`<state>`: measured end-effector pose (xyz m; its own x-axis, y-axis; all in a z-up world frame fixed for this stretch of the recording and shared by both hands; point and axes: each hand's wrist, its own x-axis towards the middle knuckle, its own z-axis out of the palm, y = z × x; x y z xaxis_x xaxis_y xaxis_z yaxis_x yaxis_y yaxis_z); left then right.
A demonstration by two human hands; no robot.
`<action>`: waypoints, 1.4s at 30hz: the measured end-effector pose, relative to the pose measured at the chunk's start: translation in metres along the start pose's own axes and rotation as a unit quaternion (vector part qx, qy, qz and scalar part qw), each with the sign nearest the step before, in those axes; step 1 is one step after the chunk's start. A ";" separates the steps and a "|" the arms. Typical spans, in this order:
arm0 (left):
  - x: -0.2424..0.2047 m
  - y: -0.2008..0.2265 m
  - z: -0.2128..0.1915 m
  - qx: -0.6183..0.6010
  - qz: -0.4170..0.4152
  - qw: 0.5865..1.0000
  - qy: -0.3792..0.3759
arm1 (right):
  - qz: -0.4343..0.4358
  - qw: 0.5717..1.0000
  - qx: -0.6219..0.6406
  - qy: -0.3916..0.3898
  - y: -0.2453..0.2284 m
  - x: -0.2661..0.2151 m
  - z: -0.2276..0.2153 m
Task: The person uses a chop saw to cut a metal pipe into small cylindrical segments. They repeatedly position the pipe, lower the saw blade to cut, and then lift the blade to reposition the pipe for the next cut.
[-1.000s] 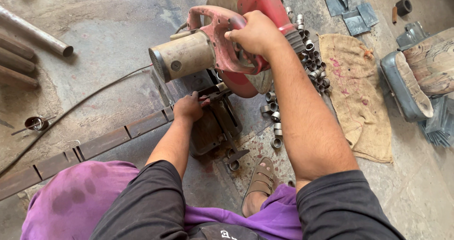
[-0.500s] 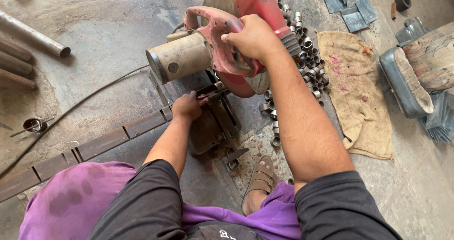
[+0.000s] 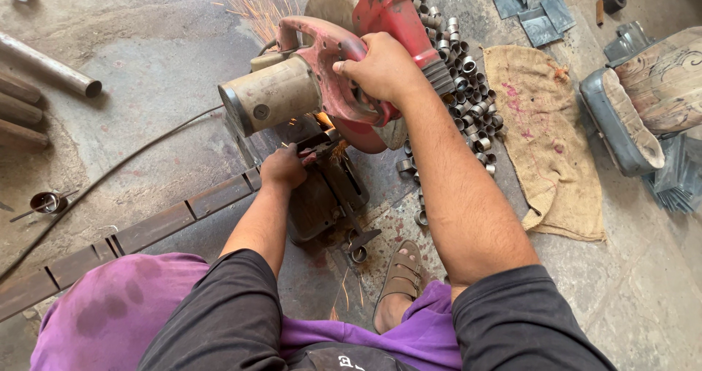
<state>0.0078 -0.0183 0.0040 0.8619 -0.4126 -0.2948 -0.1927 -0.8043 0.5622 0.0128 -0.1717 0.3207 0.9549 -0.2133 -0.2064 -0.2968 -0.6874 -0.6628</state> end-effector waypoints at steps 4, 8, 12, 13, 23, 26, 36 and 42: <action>0.000 0.003 -0.003 0.006 -0.010 1.000 -0.007 | -0.006 1.000 0.004 -0.004 0.001 0.000 0.000; 0.000 0.004 -0.007 -0.007 -0.009 1.000 -0.013 | -0.002 1.000 0.010 -0.006 0.002 0.000 0.000; -0.001 0.006 -0.009 0.003 -0.017 1.000 -0.019 | -0.008 1.000 0.020 -0.003 0.004 -0.002 0.001; -0.002 0.006 -0.009 0.005 -0.015 1.000 -0.016 | -0.008 1.000 0.025 -0.001 0.004 -0.002 0.001; 0.002 0.005 -0.007 0.009 -0.024 0.999 -0.029 | -0.010 1.000 0.020 0.003 0.005 -0.005 0.001; 0.003 0.004 -0.006 0.017 -0.018 0.999 -0.027 | -0.011 0.999 0.040 0.001 0.005 -0.006 0.002; -0.001 0.004 -0.006 0.000 -0.016 1.000 -0.013 | -0.008 0.999 0.046 0.007 0.006 -0.009 0.003; 0.001 0.003 -0.004 0.006 -0.020 1.000 -0.014 | -0.007 0.999 0.045 0.015 0.007 -0.011 0.004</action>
<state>0.0099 -0.0192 0.0086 0.8561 -0.3911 -0.3379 -0.1635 -0.8251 0.5408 0.0003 -0.1717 0.3155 0.9580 -0.2260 -0.1766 -0.2817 -0.6261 -0.7270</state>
